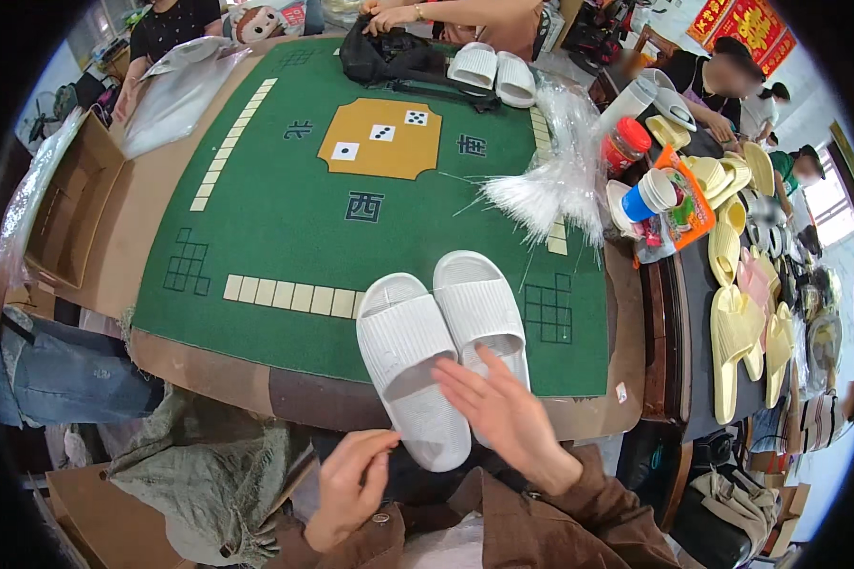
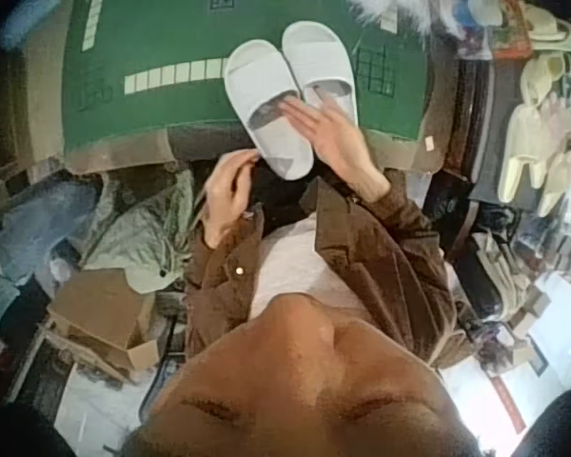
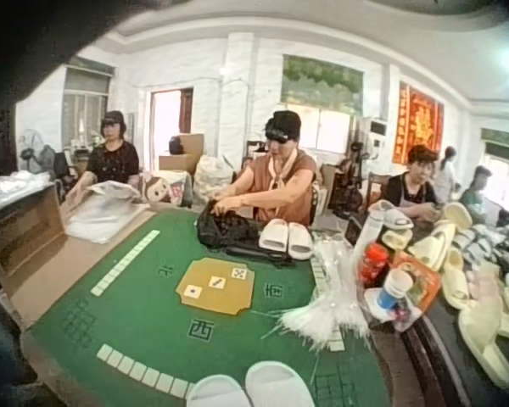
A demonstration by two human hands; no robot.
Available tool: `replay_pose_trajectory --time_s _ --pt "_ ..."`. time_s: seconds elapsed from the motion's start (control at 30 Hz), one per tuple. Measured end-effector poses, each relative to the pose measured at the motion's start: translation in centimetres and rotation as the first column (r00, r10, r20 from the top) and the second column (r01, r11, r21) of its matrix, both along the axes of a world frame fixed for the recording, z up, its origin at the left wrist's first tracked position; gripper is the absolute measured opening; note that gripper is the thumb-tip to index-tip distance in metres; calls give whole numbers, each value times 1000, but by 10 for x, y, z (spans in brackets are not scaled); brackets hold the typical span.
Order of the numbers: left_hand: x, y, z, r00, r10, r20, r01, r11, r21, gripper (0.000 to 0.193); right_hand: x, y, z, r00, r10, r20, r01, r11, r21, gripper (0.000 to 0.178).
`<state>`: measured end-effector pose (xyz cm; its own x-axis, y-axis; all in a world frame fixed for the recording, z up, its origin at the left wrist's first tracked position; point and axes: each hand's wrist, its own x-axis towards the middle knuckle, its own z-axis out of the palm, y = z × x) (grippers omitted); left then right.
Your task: The person assembles pairs of plastic slippers by hand, inserting white elastic bands into the slots on the footwear. They handle multiple pairs in various colors including white, yellow, pink, and black, working at a table covered with a green mat. The person picks up pairs, threads the bands, and places the finished items aside.
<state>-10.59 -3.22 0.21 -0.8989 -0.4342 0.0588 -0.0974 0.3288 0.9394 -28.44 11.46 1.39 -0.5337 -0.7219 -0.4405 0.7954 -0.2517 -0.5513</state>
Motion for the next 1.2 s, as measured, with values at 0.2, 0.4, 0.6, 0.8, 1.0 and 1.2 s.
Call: replay_pose_trajectory --time_s 0.2,0.4,0.6,0.8,1.0,1.2 --pt "-45 20 -17 997 -77 -29 67 965 -252 51 -55 53 -20 557 126 -821 353 858 372 34" --pt "-88 13 -48 988 -148 52 156 898 -412 63 -53 35 -64 188 395 -899 434 788 437 42" --pt "-82 -40 -40 993 -119 19 109 821 -560 56 -38 28 -49 94 428 -899 305 847 435 37" --pt "-51 -34 -19 995 20 -100 -58 913 -403 38 -48 17 3 -123 759 -640 524 597 607 34" --pt "-66 -5 7 966 53 -254 -76 994 -83 51 -33 -8 13 -343 775 -530 491 629 602 31" --pt "-77 -8 -1 872 -357 -335 162 856 -490 39 -33 -4 10 -350 699 -624 404 714 572 29"
